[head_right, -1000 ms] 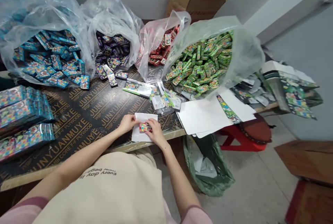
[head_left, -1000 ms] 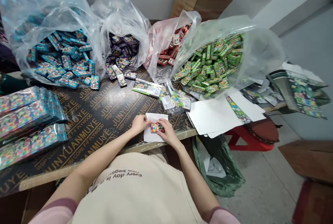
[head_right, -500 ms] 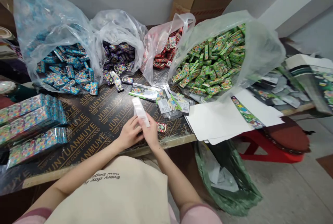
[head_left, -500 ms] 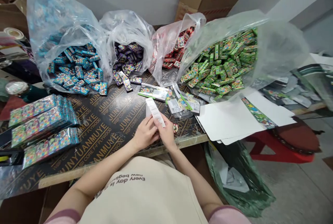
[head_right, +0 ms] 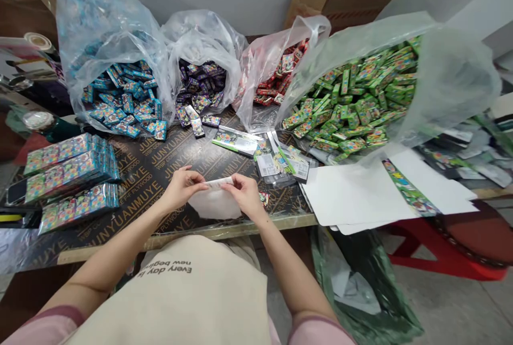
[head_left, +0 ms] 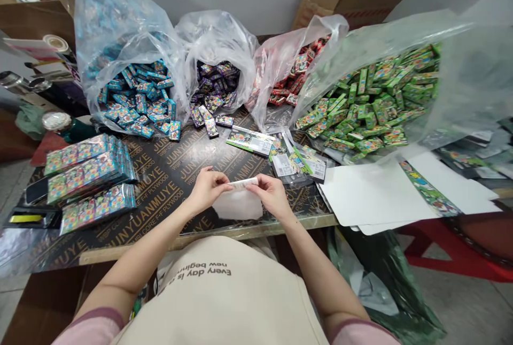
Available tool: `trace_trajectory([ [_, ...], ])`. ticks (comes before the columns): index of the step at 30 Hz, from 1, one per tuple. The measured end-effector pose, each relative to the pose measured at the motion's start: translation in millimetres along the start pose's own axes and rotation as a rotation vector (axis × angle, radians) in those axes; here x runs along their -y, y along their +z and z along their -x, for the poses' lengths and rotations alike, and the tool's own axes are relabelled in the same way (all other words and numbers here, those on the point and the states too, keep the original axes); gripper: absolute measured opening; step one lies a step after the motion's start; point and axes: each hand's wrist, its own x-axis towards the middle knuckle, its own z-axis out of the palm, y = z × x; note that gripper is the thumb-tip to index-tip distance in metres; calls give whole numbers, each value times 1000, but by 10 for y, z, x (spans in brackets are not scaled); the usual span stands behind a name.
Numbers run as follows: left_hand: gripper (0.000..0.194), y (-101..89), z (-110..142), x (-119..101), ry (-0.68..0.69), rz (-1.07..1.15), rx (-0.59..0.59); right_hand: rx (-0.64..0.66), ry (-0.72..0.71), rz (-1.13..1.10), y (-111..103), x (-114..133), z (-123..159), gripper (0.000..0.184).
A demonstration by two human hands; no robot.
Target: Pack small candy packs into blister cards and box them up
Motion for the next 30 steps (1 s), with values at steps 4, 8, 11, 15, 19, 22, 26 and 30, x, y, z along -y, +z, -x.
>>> trace_trajectory([
  [4, 16, -48, 6, 45, -26, 30, 84, 18, 9, 21, -56, 9, 21, 41],
  [8, 17, -44, 24, 48, 14, 29, 146, 151, 85, -113, -101, 34, 7, 35],
  [11, 18, 8, 44, 29, 74, 30, 138, 178, 104, -120, -75, 32, 12, 34],
  [15, 18, 68, 56, 33, 77, 41, 117, 59, -2, -8, -29, -4, 40, 25],
  [19, 16, 86, 56, 59, 49, 48, 118, 17, -50, 57, -23, -34, 71, 18],
  [22, 16, 88, 57, 65, 35, 61, 124, -1, -40, 87, -29, -26, 96, 18],
  [26, 15, 101, 59, 42, 21, 68, 135, 18, -25, 103, -31, 10, 101, 19],
  [30, 15, 106, 55, 11, 17, 93, 129, 97, -32, 122, -41, 33, 74, 17],
])
